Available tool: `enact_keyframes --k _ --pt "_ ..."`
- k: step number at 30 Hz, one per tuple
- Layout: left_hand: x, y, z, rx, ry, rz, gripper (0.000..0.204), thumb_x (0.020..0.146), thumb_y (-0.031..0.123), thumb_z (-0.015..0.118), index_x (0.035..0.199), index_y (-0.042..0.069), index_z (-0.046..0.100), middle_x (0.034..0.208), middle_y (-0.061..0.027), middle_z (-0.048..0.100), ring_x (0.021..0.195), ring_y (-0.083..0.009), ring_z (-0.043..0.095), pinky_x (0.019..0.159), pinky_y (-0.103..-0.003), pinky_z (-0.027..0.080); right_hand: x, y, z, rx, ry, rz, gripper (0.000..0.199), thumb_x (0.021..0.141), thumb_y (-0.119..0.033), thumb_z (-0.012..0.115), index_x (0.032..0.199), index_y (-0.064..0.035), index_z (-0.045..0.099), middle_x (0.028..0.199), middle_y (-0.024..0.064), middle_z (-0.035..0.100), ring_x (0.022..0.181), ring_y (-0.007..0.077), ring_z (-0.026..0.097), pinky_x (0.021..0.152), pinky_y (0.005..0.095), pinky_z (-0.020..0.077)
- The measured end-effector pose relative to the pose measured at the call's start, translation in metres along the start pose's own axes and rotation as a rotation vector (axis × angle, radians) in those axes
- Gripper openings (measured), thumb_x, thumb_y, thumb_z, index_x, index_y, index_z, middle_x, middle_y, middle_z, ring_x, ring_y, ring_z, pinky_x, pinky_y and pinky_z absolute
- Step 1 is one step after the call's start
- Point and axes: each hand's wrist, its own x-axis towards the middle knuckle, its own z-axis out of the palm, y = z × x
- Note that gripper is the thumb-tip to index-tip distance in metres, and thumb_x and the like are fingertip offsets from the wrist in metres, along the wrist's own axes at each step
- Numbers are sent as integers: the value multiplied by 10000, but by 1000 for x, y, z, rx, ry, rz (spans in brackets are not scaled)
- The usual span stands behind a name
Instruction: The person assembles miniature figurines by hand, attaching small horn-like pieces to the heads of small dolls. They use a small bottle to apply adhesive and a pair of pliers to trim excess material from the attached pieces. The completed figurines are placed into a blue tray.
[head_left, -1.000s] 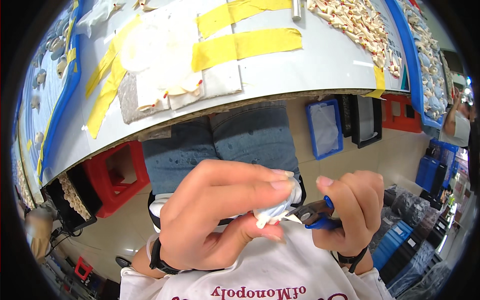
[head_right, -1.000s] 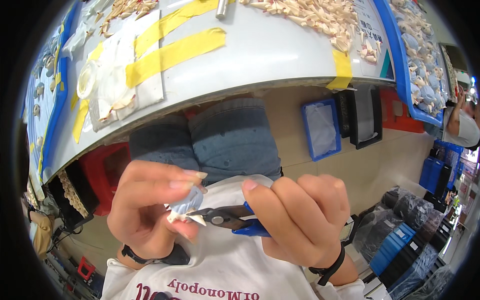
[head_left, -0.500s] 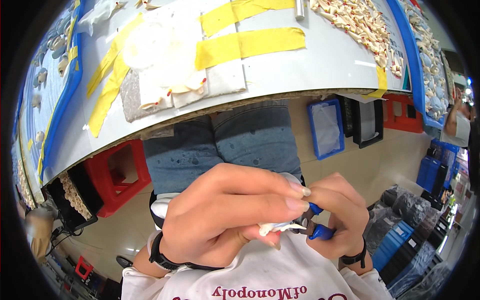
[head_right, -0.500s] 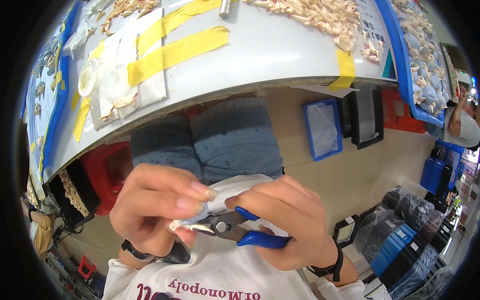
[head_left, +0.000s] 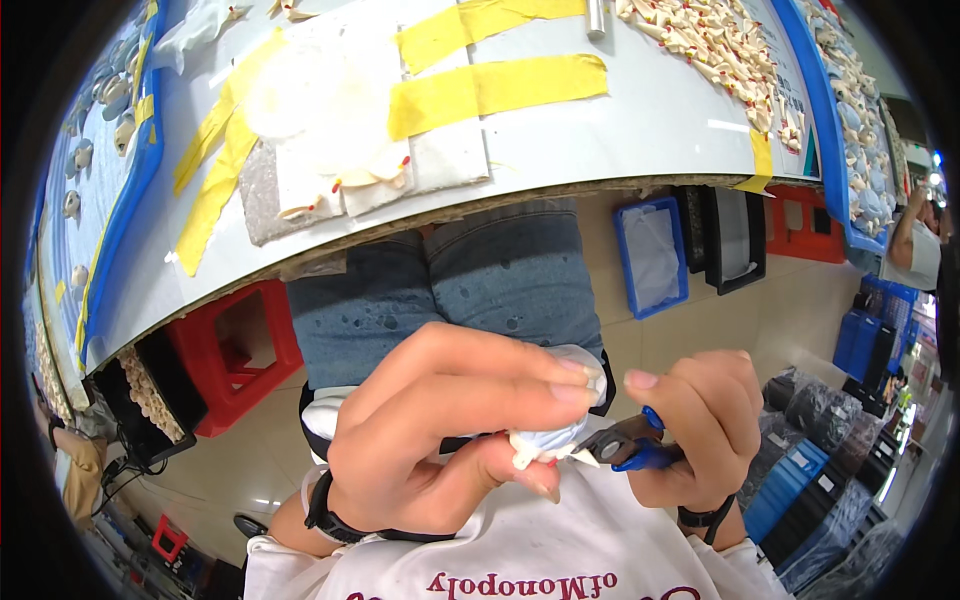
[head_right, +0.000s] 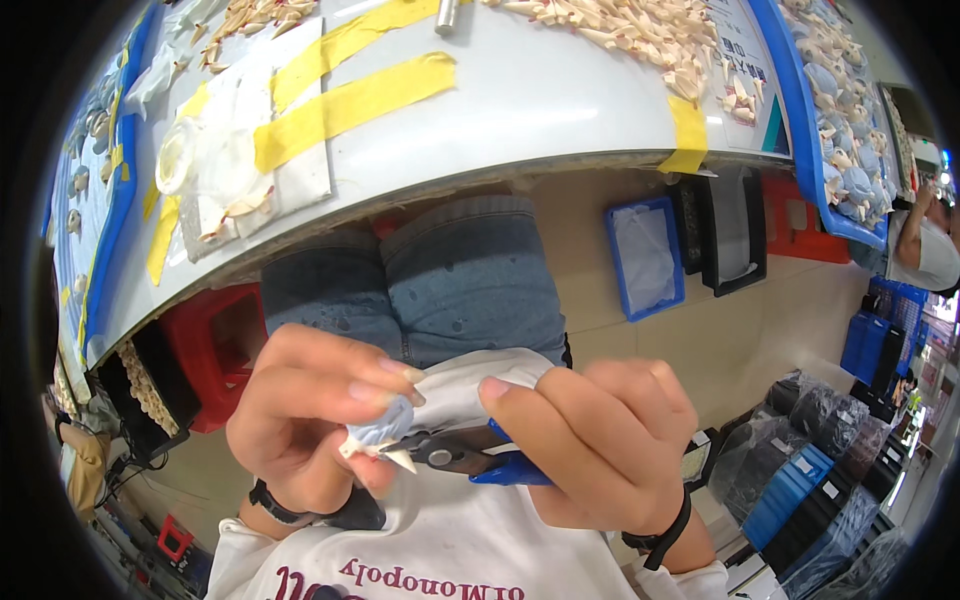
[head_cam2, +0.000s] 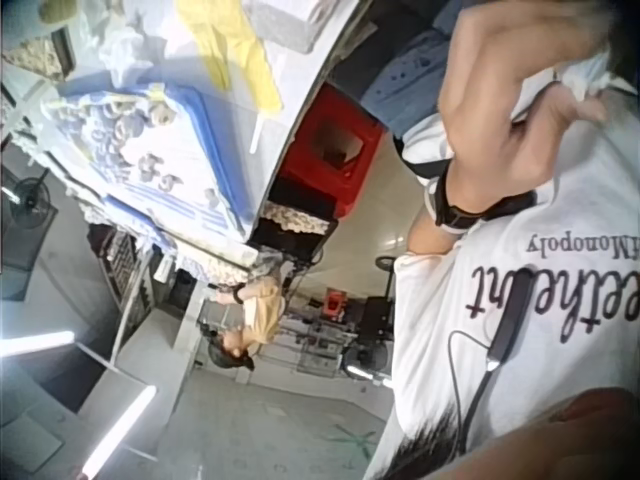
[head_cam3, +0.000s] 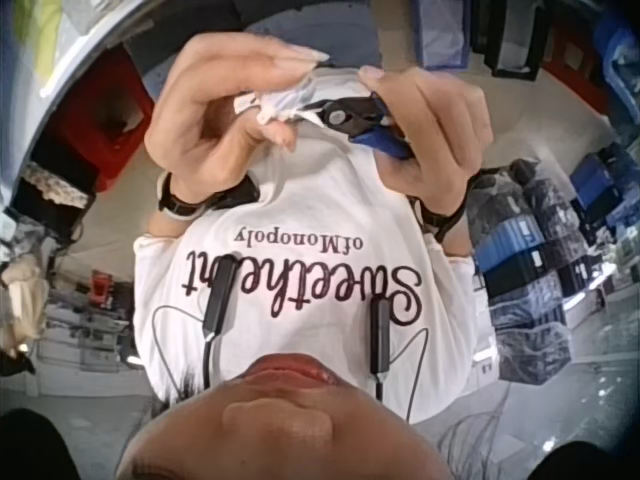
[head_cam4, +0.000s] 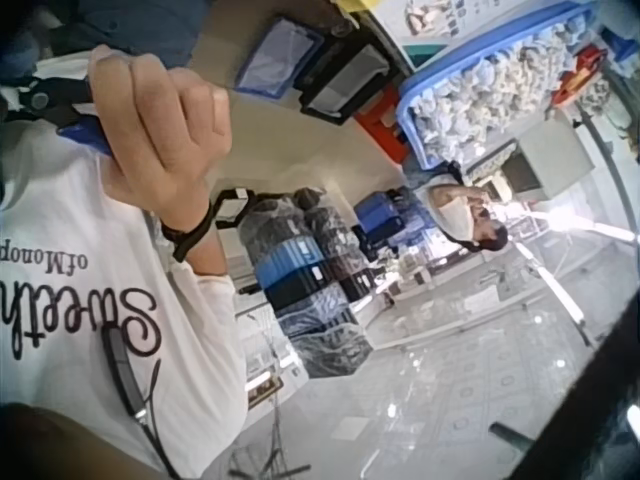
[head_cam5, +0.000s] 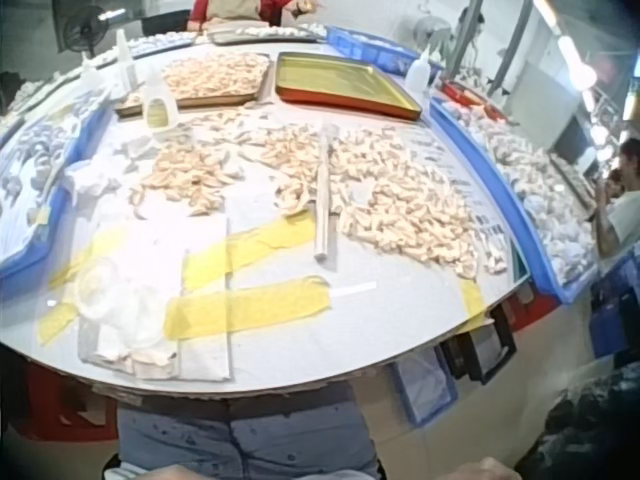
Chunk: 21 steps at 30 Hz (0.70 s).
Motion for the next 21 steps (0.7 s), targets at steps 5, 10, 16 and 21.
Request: enact_keyframes --k 5,10,16,21 --pt "0 2 1 -1 -8 -11 209 820 76 591 965 -53 514 928 -229 537 738 -230 623 690 -301 527 -6 1 2 -124 93 -77 343 531 -119 595 861 -143 684 734 -42 519 590 130 440 538 250 325" --pt "0 4 2 61 7 14 214 802 70 618 952 -46 519 920 -222 543 736 -230 620 683 -300 524 -10 -1 5 -202 148 -108 247 635 -103 617 871 -152 673 733 -47 491 630 128 440 550 254 325" --pt "-2 7 7 82 43 -1 245 780 88 662 937 -40 525 906 -211 555 728 -220 615 662 -291 520 -18 0 5 -263 157 -142 213 686 -113 615 889 -155 665 753 -42 476 655 136 442 558 260 328" --pt "-1 8 8 107 41 22 259 780 97 667 941 -48 526 895 -219 563 724 -216 608 638 -279 509 -22 -2 1 -287 134 -146 241 707 -105 593 936 -149 657 789 -24 464 677 142 444 555 268 322"
